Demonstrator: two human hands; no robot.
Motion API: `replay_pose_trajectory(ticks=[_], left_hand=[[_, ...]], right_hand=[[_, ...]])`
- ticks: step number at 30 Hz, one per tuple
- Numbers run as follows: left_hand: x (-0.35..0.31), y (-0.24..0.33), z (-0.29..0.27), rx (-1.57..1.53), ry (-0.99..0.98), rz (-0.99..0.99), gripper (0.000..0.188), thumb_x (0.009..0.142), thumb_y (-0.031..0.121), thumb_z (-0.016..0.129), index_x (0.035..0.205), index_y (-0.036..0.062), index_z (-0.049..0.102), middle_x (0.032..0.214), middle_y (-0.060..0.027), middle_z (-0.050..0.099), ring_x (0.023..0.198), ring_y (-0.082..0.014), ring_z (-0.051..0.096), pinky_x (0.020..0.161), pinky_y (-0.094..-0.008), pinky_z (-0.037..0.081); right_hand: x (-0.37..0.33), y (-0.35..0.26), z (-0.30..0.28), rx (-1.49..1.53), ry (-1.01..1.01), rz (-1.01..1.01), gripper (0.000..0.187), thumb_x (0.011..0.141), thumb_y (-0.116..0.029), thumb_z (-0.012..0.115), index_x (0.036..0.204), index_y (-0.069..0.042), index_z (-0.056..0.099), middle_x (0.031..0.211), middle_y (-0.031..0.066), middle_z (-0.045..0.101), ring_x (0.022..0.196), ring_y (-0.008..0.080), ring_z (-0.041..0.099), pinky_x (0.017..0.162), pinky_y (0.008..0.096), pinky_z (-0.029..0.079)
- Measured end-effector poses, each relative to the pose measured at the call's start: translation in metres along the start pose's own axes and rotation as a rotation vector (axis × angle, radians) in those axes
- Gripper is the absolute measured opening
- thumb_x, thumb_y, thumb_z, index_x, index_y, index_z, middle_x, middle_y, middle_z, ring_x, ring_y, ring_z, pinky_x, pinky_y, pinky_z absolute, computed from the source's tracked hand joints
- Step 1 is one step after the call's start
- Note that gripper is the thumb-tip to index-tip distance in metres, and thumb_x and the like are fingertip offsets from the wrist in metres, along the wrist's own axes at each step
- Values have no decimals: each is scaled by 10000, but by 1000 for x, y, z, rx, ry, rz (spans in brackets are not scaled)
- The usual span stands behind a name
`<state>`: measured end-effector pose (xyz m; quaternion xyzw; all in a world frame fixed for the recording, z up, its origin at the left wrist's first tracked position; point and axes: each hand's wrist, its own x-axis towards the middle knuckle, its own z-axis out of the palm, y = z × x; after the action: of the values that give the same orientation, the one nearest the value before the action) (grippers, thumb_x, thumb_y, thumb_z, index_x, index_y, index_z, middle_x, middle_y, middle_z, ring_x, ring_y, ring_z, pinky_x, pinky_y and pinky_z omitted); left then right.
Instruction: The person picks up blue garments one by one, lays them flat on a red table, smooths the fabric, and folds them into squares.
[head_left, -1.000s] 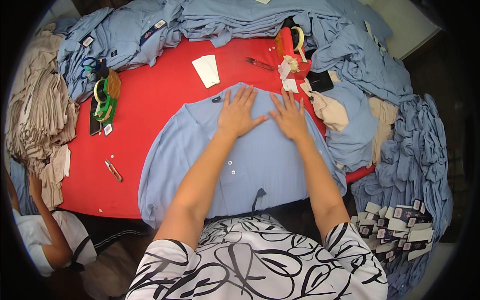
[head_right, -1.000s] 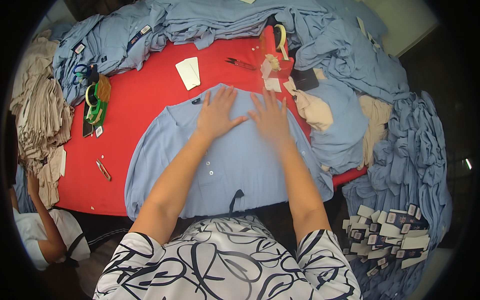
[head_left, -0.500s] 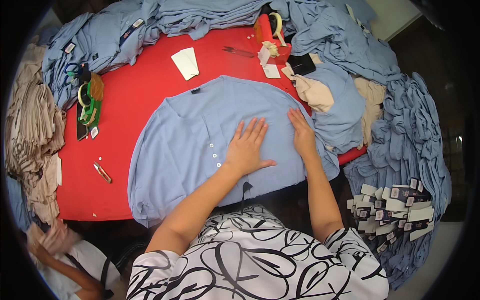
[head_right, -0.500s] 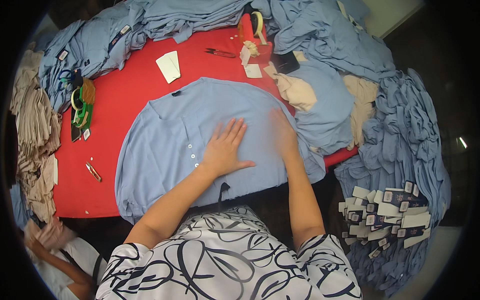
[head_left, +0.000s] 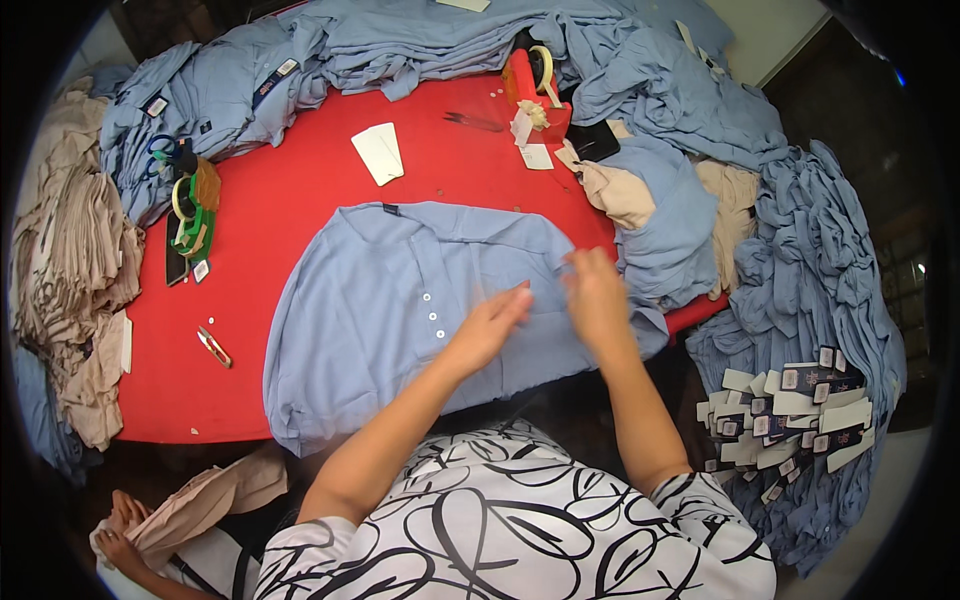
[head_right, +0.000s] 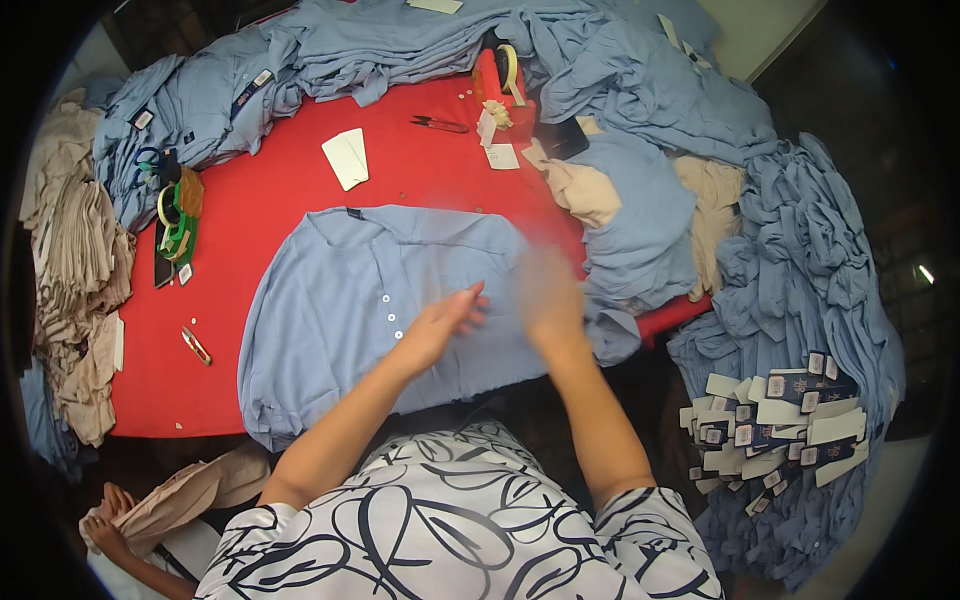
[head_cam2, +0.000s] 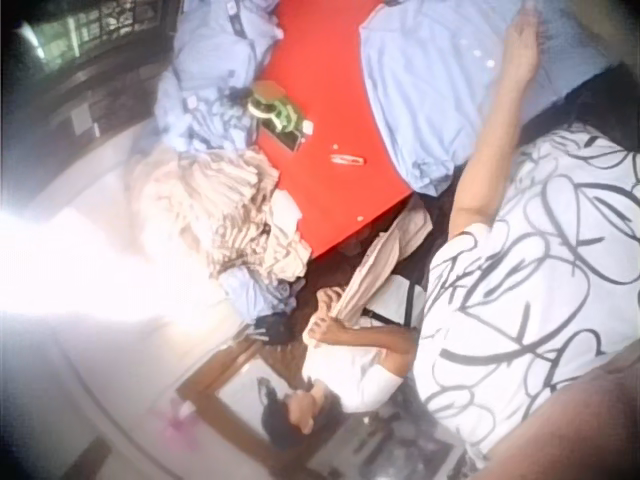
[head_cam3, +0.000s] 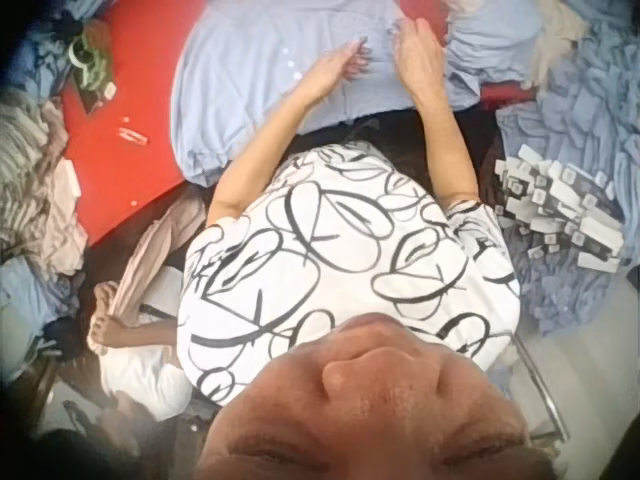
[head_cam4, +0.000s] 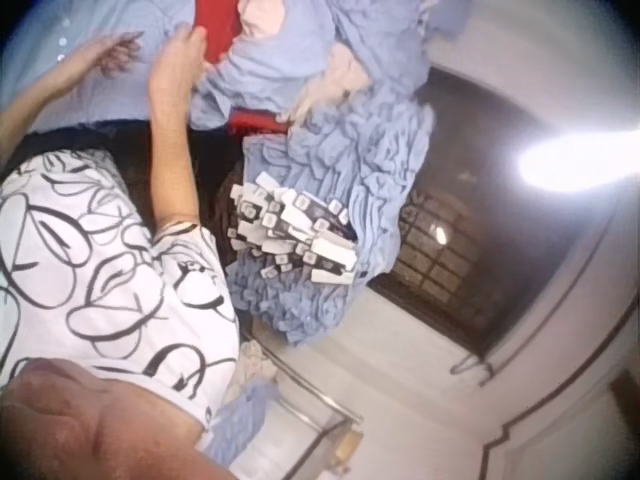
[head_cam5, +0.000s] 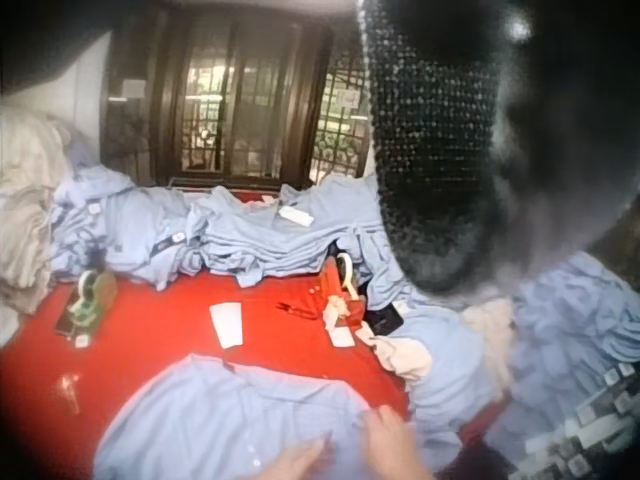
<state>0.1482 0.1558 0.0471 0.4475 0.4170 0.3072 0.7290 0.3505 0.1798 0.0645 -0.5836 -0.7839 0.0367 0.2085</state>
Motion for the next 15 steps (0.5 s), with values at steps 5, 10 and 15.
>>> replay_pose_trajectory(ticks=[5,10,15], left_hand=[[-63,-18,-9,-512,263,-6,385,969,239,559,1257,-15,593,1162,-103,652,1045,-171,609,913,-311,471],[-98,-35,-81,-142,470,-11,263,954,93,518,1176,-18,604,985,-32,647,867,-109,574,788,-261,456],[-91,-37,-100,103,817,195,190,994,97,469,1108,7,591,858,-33,607,796,-108,536,720,-278,441]], right_hand=[[-14,-92,-76,798,-446,-141,290,834,49,590,1119,38,641,1035,170,660,907,275,665,801,351,529],[37,-56,-6,612,-145,-3,279,899,77,468,1084,42,674,1047,159,694,952,241,680,845,335,521],[42,-85,129,491,-91,-342,381,903,41,472,1258,10,606,1354,180,584,1329,316,501,1130,436,361]])
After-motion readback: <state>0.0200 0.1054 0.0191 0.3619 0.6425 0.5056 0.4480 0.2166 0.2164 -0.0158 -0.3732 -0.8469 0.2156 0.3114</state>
